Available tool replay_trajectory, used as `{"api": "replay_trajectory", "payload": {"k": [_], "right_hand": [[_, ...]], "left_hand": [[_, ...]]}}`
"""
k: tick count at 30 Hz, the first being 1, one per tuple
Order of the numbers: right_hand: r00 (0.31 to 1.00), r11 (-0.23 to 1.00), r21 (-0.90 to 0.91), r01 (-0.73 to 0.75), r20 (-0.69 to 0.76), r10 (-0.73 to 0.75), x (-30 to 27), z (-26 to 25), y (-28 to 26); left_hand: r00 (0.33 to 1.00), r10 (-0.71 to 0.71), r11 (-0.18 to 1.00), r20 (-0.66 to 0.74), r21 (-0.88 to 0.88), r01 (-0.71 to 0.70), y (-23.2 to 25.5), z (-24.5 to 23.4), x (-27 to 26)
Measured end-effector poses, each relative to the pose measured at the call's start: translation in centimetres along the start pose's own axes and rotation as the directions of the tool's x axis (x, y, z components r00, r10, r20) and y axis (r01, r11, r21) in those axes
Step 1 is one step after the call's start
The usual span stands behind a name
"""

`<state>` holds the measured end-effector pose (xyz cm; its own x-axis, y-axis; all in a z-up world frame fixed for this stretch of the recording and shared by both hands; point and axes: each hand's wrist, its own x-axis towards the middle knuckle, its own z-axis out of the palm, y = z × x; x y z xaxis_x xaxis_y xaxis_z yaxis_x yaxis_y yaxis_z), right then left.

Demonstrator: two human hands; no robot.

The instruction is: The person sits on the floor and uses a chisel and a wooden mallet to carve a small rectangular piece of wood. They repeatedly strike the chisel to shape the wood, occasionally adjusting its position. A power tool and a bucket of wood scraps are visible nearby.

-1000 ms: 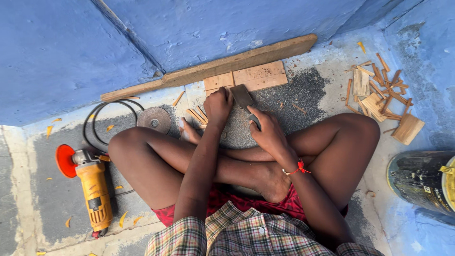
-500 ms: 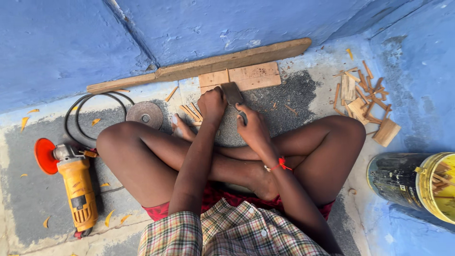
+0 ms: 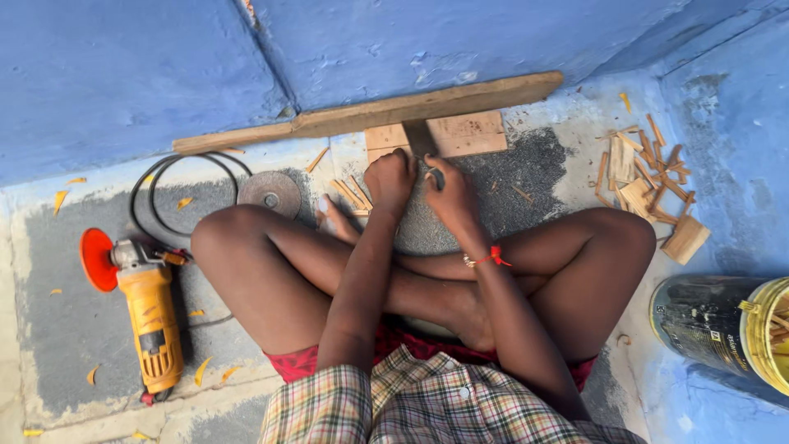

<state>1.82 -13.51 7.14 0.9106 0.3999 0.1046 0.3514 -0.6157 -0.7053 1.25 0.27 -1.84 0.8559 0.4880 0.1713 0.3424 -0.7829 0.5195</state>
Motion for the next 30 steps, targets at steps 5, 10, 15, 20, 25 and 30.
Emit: {"api": "replay_trajectory", "payload": {"k": [5, 10, 15, 20, 25, 30], "right_hand": [[0.972, 0.969, 0.080, 0.234, -0.045, -0.231, -0.9, -1.1, 2.2], [0.946, 0.913, 0.294, -0.282, 0.244, 0.213, -3.8, -3.3, 1.1], [0.962, 0.903, 0.351, -0.247, 0.200, 0.185, -2.8, -3.2, 0.8], [0.959, 0.914, 0.330, -0.235, 0.233, 0.163, -1.0, -3.5, 0.5], [0.961, 0.909, 0.352, -0.221, 0.238, 0.141, -3.1, -3.9, 1.6], [0.976, 0.963, 0.161, 0.215, -0.076, -0.205, -0.1, -1.8, 2.5]], "left_hand": [[1.000, 0.015, 0.999, -0.007, -0.045, -0.015, 0.3, 0.3, -0.3], [0.999, -0.036, 0.999, 0.015, -0.017, 0.036, 0.4, -0.4, -0.2], [0.999, -0.017, 1.000, 0.036, 0.017, 0.016, 0.5, -0.3, -0.3], [0.999, -0.025, 0.998, 0.034, 0.057, 0.023, 0.1, -0.5, -0.2], [0.999, -0.029, 0.998, 0.041, 0.057, 0.027, 0.0, -0.2, -0.2], [0.999, -0.018, 0.997, 0.026, 0.070, 0.016, -0.2, 0.2, 0.0]]}}
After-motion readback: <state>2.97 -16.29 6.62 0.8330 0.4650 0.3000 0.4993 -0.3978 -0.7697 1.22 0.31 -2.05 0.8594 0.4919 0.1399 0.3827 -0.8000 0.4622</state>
